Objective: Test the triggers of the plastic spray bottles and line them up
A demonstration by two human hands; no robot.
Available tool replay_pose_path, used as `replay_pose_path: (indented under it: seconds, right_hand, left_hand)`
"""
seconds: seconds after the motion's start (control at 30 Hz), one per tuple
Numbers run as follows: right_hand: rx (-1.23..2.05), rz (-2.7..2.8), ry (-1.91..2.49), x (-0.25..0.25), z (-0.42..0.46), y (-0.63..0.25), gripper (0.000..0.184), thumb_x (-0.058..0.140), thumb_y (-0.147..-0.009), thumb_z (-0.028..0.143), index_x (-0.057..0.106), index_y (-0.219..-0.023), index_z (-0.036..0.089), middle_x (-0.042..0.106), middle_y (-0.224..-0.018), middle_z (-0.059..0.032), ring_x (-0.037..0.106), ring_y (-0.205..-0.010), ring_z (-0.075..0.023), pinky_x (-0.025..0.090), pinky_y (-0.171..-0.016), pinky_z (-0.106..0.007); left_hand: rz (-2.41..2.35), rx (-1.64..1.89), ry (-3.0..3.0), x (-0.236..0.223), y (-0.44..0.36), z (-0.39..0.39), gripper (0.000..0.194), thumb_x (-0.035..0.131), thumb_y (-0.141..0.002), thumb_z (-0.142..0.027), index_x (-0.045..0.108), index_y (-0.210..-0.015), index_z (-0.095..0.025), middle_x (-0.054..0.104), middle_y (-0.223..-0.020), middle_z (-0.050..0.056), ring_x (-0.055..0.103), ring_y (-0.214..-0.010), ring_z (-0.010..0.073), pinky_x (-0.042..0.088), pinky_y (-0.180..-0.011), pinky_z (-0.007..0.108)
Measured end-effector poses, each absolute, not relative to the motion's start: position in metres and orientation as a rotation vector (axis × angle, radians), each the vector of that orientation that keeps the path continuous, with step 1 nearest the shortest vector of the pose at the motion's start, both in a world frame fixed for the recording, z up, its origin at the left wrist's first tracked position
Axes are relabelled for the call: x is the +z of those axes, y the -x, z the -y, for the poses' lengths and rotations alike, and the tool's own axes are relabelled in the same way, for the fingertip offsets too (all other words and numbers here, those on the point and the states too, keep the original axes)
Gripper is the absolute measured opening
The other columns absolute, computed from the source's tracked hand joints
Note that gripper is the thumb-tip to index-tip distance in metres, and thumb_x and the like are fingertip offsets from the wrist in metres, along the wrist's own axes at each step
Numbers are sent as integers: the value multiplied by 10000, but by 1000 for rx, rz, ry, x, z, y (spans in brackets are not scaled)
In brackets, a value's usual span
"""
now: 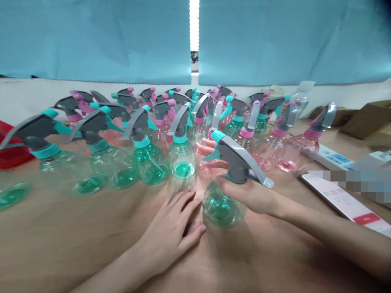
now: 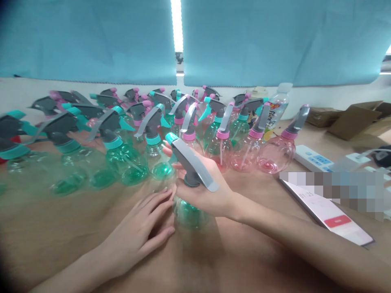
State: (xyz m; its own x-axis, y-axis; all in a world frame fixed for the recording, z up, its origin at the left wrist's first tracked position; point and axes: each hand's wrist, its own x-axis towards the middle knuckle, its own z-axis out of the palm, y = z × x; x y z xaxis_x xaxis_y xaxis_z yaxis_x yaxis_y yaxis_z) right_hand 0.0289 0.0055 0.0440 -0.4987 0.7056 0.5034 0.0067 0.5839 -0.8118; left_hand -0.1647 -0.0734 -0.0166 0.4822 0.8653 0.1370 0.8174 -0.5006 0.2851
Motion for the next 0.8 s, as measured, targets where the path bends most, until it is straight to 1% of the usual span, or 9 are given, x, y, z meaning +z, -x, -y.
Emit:
replay_pose_path:
  seconds: [0.17,0.27,0.33,0.43,0.57,0.63,0.73,0.8]
  right_hand:
    - [977,1911,575,40,-7,-29,564,510,-730,60,525,-1274,208,593,-1307,-50,639,-1084,-195,552,-905,-312]
    - [966,1899,618,39,-6,-29,553,519,-740,84,507,-1273,230,579,-1317,-48,689,-917,-164,578,-817,-295]
    - [954,1891,637,39,-6,-29,550,520,-742,93,491,-1273,235,569,-1324,-50,696,-855,-156,585,-762,-291]
    - [945,1899,648,39,-7,-29,544,517,-736,106,486,-1261,243,576,-1312,-46,697,-861,-170,588,-734,-299]
    - [955,1900,624,40,-7,-29,544,514,-719,91,499,-1236,259,586,-1292,-26,688,-873,-163,581,-814,-319]
    - [951,1894,613,41,-7,-29,541,514,-711,81,507,-1226,245,590,-1285,-31,678,-909,-167,581,-808,-312]
    - [946,1885,598,42,-6,-28,434,512,-704,82,562,-1109,233,584,-1297,-32,625,-1067,-192,581,-793,-300]
    - [942,1883,577,42,-6,-28,331,516,-707,78,575,-993,233,577,-1305,-31,597,-1119,-196,580,-785,-301]
  left_hand:
    - [-1460,400,-2554,-17,166,74,457,524,-945,-381,450,-1345,-174,416,-1444,131,371,-1321,311,357,-1063,492]
    - [-1461,400,-2556,-18,166,74,462,519,-947,-391,439,-1352,-183,409,-1449,127,367,-1323,312,359,-1059,500]
    - [-1463,404,-2551,-18,166,74,466,517,-946,-396,433,-1357,-193,406,-1453,123,366,-1324,313,362,-1057,504]
    - [-1470,396,-2549,-19,167,74,473,515,-946,-398,429,-1364,-194,402,-1456,124,362,-1328,315,363,-1055,506]
    - [-1470,378,-2548,-18,167,73,474,519,-945,-393,436,-1363,-184,406,-1455,126,364,-1328,312,362,-1058,499]
    - [-1471,387,-2544,-18,166,74,469,524,-942,-394,450,-1354,-183,415,-1449,125,372,-1324,313,365,-1058,494]
    - [-1474,397,-2544,-17,166,74,462,528,-939,-394,464,-1343,-179,419,-1447,126,378,-1320,319,372,-1054,494]
    - [-1475,394,-2546,-17,165,74,460,528,-939,-394,468,-1340,-176,420,-1447,126,379,-1320,322,374,-1053,496]
